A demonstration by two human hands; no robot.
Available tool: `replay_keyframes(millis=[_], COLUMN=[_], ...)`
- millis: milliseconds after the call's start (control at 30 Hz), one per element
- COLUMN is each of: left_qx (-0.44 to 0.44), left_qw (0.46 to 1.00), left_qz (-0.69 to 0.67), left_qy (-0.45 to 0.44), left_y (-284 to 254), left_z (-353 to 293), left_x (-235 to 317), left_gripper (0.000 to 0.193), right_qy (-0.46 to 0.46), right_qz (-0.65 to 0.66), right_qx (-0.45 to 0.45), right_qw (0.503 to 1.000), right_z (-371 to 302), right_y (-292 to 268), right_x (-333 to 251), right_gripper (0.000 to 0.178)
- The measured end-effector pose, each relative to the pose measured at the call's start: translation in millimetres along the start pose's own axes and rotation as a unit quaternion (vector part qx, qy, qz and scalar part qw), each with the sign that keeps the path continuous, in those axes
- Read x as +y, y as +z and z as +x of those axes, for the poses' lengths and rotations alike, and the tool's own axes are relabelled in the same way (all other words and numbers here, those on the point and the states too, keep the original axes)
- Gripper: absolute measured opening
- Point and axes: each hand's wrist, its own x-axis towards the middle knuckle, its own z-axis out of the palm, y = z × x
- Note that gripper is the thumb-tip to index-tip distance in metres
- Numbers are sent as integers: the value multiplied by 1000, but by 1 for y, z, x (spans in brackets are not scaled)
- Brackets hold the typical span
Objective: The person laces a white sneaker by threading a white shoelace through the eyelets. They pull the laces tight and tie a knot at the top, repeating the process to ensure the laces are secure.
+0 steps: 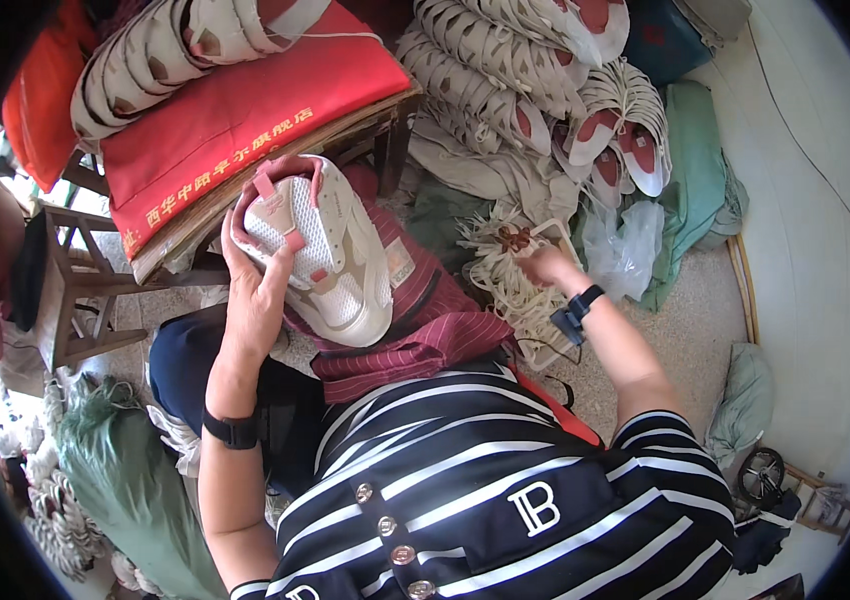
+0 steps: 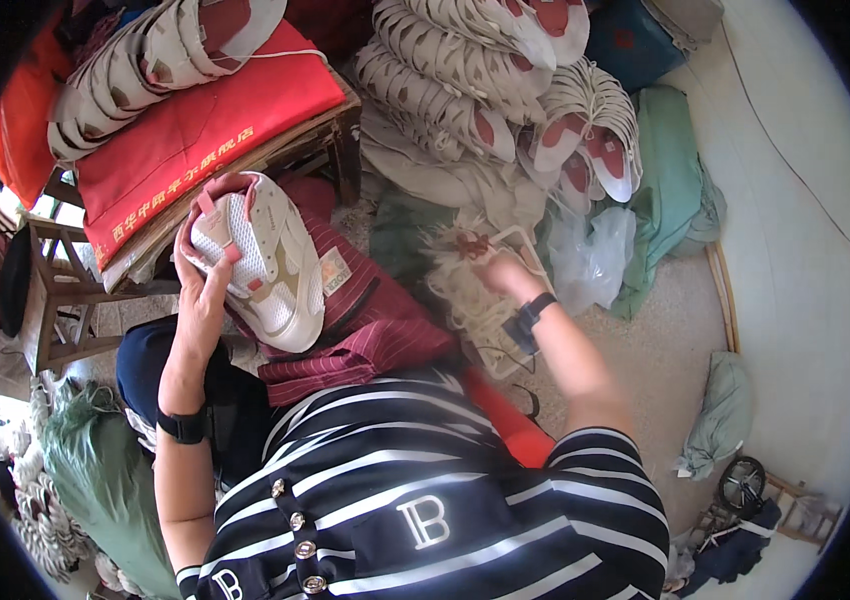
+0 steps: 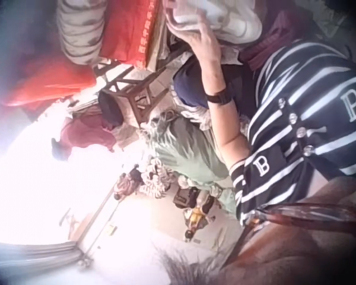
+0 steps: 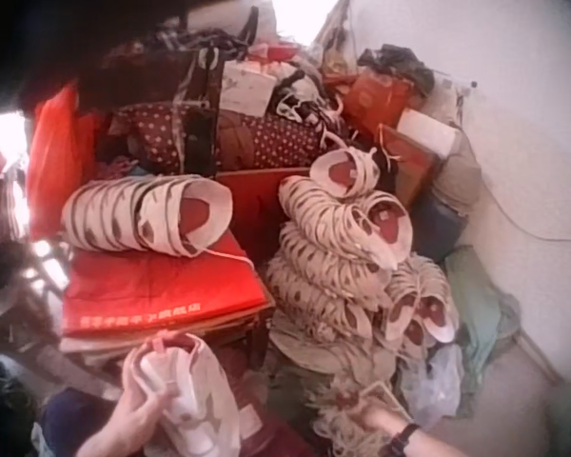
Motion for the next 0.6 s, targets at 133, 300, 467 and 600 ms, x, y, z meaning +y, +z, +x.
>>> replay_keyframes(millis=[133, 300, 467, 600], left_qx=[-24, 63, 11, -277], left_qw=[1000, 965, 957, 937], left_qz=[-10, 249, 195, -206], left_qy=[-9, 55, 213, 57], left_y=[0, -14, 6, 25], left_z=[-4, -24, -23, -25], left_x=[8, 16, 66, 74], left_gripper=[73, 70, 70, 65], right_qy=[178, -42, -210, -346], right_qz=[175, 272, 396, 292], right_qx=[7, 61, -56, -154], right_qw=[968, 959, 892, 878], right_z=[20, -5, -104, -178], right_y=[58, 38, -64, -87], right_x=[51, -17, -192, -299], right_gripper=[34, 20, 17, 16])
